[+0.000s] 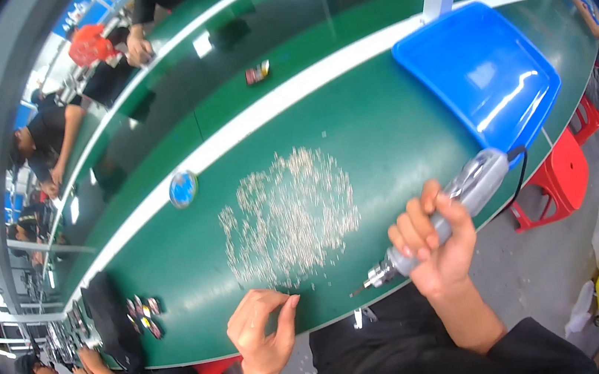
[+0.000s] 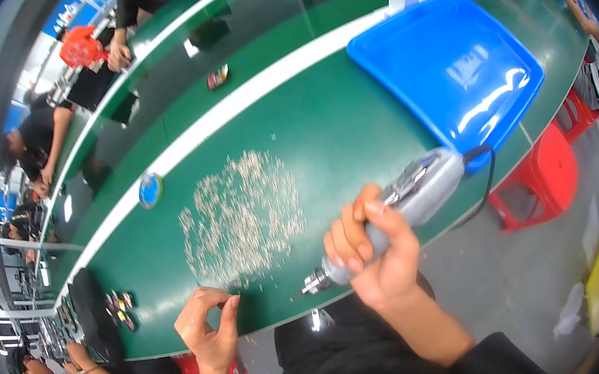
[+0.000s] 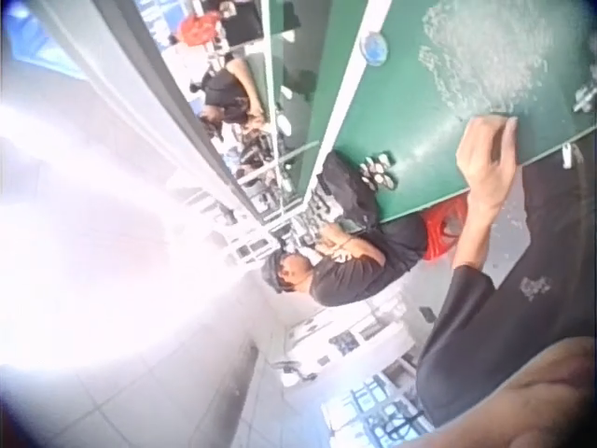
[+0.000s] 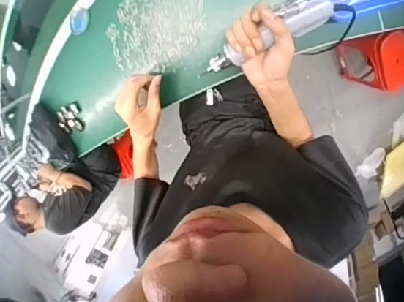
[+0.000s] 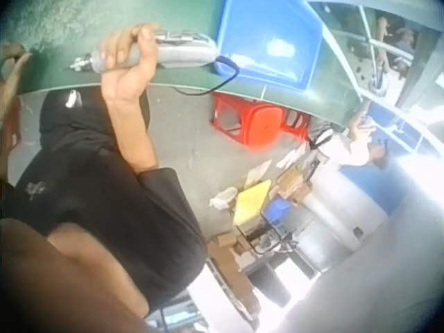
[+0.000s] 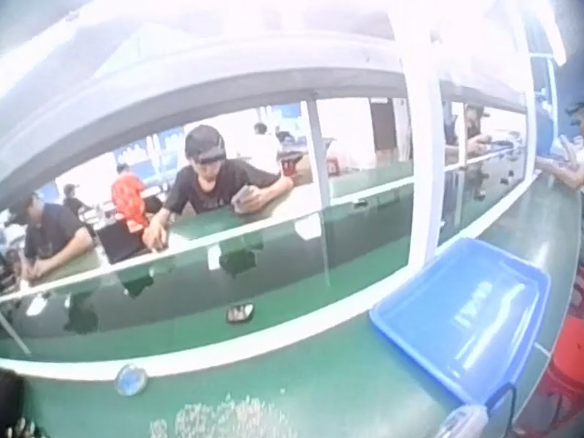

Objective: Using an electric screwdriver to fasten screws into small electronic components at an assembly line workbench.

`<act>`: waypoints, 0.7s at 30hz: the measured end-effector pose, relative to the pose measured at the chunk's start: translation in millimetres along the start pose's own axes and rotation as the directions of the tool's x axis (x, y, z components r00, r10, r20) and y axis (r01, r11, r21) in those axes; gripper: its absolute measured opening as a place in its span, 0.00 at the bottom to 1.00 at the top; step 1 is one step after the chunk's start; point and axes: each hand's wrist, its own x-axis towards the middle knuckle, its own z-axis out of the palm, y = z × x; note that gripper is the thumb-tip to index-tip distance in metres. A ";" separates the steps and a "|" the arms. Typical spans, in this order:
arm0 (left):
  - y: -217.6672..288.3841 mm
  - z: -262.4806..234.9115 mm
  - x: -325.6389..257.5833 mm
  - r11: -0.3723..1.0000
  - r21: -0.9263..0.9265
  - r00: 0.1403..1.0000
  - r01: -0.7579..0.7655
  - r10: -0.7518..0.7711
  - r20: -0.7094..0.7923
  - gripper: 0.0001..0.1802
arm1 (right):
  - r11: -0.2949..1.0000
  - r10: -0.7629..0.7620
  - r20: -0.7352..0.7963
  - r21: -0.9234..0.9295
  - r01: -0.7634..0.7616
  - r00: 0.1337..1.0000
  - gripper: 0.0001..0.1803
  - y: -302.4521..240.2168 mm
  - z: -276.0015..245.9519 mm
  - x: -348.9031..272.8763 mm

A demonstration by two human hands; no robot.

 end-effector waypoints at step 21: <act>-116.7 99.3 274.0 0.781 0.624 0.992 -0.038 -0.048 0.120 0.24 | 0.977 0.192 0.118 0.069 -0.201 0.974 0.07 -8.7 -19.8 1.1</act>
